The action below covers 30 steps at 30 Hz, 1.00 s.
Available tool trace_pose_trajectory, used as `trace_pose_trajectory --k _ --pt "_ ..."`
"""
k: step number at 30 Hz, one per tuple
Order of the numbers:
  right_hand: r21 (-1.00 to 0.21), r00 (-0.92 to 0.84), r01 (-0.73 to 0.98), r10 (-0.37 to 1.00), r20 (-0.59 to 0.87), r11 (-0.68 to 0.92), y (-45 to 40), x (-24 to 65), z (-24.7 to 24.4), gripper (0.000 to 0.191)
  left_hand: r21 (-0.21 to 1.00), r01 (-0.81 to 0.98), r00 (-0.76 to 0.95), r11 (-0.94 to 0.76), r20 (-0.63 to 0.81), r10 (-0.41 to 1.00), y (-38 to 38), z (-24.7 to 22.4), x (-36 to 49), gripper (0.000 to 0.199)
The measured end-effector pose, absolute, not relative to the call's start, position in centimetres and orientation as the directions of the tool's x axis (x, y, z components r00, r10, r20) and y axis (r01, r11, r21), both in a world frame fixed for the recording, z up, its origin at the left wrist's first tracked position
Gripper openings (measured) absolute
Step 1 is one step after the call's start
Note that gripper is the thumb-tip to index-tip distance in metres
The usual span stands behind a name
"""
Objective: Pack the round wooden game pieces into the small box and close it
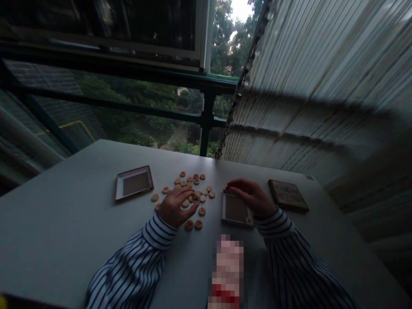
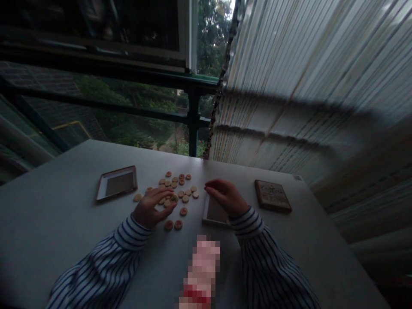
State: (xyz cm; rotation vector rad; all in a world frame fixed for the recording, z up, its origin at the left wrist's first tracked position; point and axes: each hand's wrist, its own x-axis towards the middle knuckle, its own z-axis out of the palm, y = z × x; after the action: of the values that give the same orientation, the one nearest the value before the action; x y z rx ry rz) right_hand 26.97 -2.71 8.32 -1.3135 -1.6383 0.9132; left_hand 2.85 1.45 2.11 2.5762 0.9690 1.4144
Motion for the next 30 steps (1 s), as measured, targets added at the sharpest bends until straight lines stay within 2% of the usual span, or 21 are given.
trace_pose_trajectory --k 9,13,16,24,30 --pt "-0.924 -0.064 0.325 0.980 0.190 0.200 -4.2 29.8 8.1 0.025 0.328 0.488 0.450 -0.809 0.700 0.555 0.2 4.0 5.1 0.022" --pt "-0.896 -0.089 0.398 0.981 0.174 0.195 -4.8 30.0 8.2 0.025 0.352 0.480 0.432 -0.804 0.703 0.565 -0.2 4.2 6.8 0.022" --pt "-0.850 -0.110 0.480 0.976 0.189 0.218 -5.1 30.2 8.2 0.025 0.427 0.430 0.432 -0.796 0.677 0.596 -0.4 4.2 8.4 0.021" --pt "-0.783 -0.162 0.561 0.963 0.214 0.268 -4.6 31.0 6.7 0.022 0.657 0.337 0.445 -0.675 0.520 0.729 -1.1 4.1 12.1 0.014" --pt "-0.798 -0.160 0.553 0.971 0.180 0.239 -4.4 30.7 5.5 0.022 0.871 0.188 0.421 -0.454 0.346 0.838 -1.4 2.0 13.6 0.020"
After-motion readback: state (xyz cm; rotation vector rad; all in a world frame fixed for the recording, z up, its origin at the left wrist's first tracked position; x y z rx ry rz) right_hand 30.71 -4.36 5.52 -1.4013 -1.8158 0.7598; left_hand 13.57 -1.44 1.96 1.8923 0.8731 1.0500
